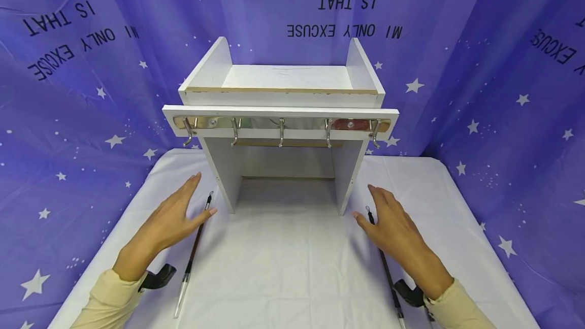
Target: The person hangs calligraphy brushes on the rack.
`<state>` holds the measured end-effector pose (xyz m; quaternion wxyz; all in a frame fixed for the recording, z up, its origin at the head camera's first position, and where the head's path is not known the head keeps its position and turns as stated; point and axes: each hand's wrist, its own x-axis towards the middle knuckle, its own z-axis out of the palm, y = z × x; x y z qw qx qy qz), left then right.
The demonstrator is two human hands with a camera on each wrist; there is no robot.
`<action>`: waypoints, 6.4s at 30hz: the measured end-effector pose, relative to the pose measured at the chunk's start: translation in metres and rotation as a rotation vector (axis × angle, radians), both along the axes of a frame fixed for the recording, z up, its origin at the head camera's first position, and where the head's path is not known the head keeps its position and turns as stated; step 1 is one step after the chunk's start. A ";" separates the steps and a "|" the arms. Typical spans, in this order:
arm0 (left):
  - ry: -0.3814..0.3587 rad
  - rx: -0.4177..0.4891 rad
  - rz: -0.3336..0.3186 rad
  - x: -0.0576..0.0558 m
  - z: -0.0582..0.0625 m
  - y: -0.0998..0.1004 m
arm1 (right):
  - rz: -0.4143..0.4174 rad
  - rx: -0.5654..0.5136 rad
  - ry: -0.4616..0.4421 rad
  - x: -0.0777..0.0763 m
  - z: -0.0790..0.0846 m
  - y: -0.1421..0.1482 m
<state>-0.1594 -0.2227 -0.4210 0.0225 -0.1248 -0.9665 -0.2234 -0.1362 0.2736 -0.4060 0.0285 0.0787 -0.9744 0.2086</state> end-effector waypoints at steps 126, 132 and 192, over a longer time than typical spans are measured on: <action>0.229 0.461 -0.015 -0.042 -0.004 0.034 | -0.115 0.100 -0.278 0.028 -0.081 0.083; 0.234 0.457 -0.017 -0.042 -0.004 0.034 | -0.116 0.103 -0.295 0.029 -0.081 0.083; 0.270 0.452 -0.021 -0.043 -0.006 0.034 | -0.164 0.037 -0.203 0.035 -0.077 0.083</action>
